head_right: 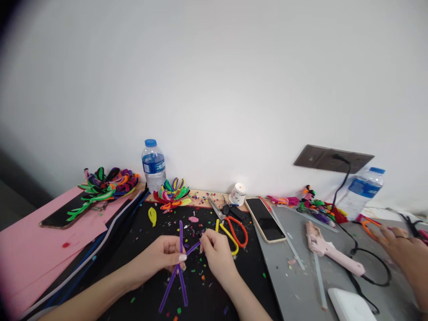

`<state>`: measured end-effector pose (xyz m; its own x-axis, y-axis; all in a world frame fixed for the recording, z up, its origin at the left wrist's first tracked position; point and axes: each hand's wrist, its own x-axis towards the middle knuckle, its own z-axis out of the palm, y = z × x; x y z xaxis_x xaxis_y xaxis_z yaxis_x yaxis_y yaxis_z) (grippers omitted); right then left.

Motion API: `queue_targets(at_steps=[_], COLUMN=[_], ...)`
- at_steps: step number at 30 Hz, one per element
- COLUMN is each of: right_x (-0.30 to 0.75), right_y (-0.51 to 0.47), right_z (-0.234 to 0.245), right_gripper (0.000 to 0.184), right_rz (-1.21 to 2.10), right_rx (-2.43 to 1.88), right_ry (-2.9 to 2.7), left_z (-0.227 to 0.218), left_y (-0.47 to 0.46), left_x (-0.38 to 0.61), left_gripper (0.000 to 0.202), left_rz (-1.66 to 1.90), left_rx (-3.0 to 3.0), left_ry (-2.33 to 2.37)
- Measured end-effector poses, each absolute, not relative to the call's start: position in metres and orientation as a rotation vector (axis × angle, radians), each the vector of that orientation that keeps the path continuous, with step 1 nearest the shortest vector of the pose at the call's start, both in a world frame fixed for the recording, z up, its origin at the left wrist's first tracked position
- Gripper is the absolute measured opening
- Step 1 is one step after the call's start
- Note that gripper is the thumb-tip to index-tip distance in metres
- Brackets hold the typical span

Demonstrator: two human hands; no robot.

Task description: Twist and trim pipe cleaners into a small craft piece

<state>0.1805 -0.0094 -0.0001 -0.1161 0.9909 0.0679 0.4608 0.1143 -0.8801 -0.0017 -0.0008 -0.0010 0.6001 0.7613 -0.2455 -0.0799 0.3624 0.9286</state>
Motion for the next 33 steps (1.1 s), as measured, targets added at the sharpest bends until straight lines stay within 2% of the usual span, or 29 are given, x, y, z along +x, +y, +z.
queue_targets(at_steps=[2,5,7,11,20,26,33], right_x=[0.181,0.18,0.177,0.166,0.161,0.165,0.171], right_y=[-0.01,-0.014,-0.019,-0.03,-0.033,-0.032,-0.021], right_z=[0.0,0.005,0.01,0.016,0.014,0.013,0.011], right_gripper=[0.028,0.005,0.024,0.037,0.028,0.014,0.015], right_rz=[0.849,0.584,0.467,0.479,0.479,0.541,0.667], right_rx=[-1.444,-1.395,-1.301,-1.14,-1.064,-1.073,-1.162], right_ry=[-1.682,-1.71,-1.805,-2.066,-2.135,-1.992,-1.704], left_z=[-0.002,-0.005,-0.005,-0.004,-0.006,-0.005,-0.008], left_y=[0.001,0.004,0.005,0.004,0.0,0.001,0.004], left_x=[-0.002,-0.003,-0.004,-0.004,0.001,-0.001,-0.003], left_gripper=[0.022,0.023,0.024,0.024,0.023,0.025,0.026], left_rz=[0.664,0.801,0.885,0.96,0.937,0.923,0.822], left_rx=[1.049,0.987,0.932,0.879,0.927,0.995,1.029], left_ry=[0.779,0.874,0.911,0.885,0.835,0.891,0.889])
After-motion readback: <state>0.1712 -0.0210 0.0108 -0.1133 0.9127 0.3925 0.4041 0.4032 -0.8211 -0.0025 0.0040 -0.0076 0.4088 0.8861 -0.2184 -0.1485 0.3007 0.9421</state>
